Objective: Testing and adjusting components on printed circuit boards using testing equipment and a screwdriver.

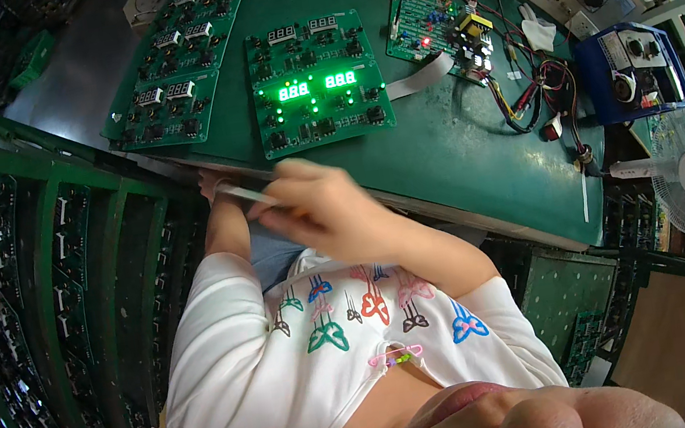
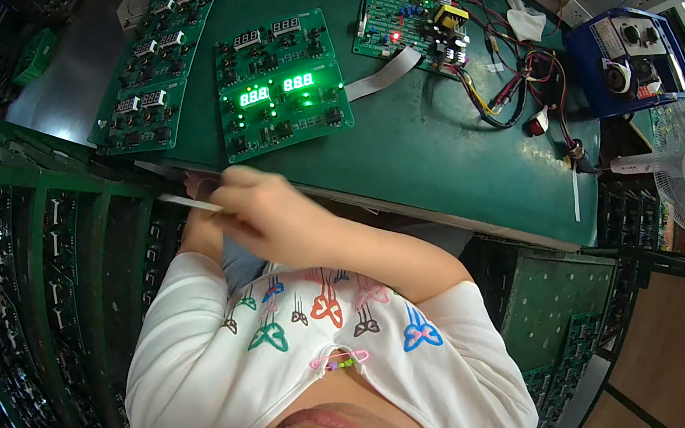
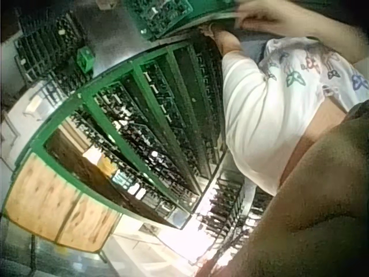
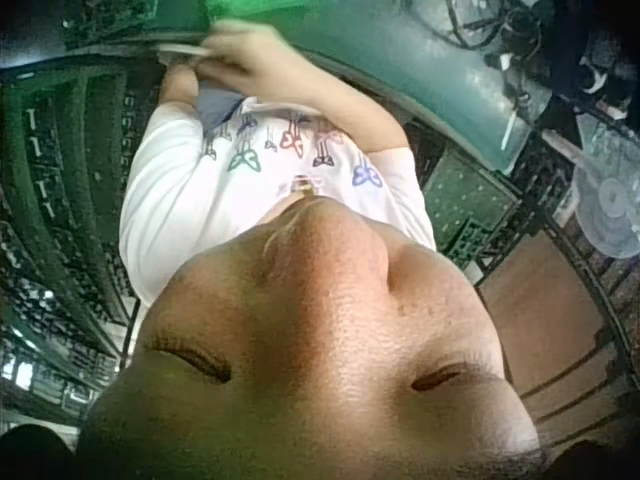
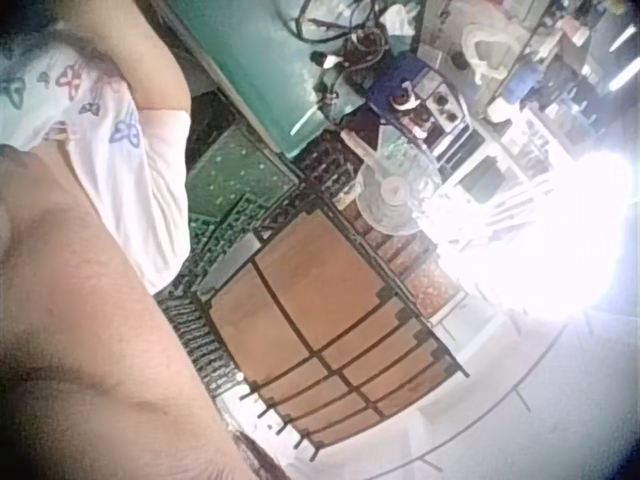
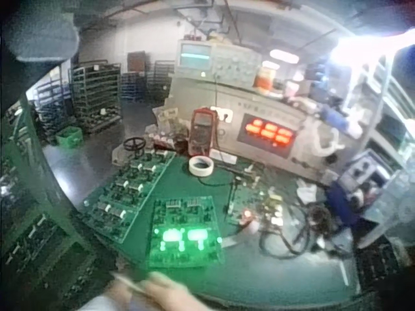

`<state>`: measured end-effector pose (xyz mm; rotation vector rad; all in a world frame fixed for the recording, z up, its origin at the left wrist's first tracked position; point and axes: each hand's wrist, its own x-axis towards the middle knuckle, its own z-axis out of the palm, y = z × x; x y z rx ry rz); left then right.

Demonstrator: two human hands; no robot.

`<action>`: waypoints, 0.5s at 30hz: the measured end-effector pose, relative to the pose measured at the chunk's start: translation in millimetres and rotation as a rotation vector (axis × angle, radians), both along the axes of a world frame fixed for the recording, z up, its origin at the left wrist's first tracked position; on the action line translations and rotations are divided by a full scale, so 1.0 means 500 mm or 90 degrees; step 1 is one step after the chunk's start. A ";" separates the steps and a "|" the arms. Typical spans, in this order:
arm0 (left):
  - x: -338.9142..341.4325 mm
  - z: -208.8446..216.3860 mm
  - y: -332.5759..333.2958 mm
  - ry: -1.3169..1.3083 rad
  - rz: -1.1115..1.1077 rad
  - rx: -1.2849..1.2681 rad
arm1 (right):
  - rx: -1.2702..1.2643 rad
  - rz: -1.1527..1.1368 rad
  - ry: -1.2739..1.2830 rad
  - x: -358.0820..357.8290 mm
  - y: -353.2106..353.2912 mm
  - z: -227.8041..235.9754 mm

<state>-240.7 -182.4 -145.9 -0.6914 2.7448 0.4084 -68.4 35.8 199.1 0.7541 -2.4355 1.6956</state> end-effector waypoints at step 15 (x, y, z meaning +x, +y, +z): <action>-0.047 0.042 0.022 0.030 0.016 -0.001 | 0.207 0.561 -0.121 -0.177 -0.281 -0.220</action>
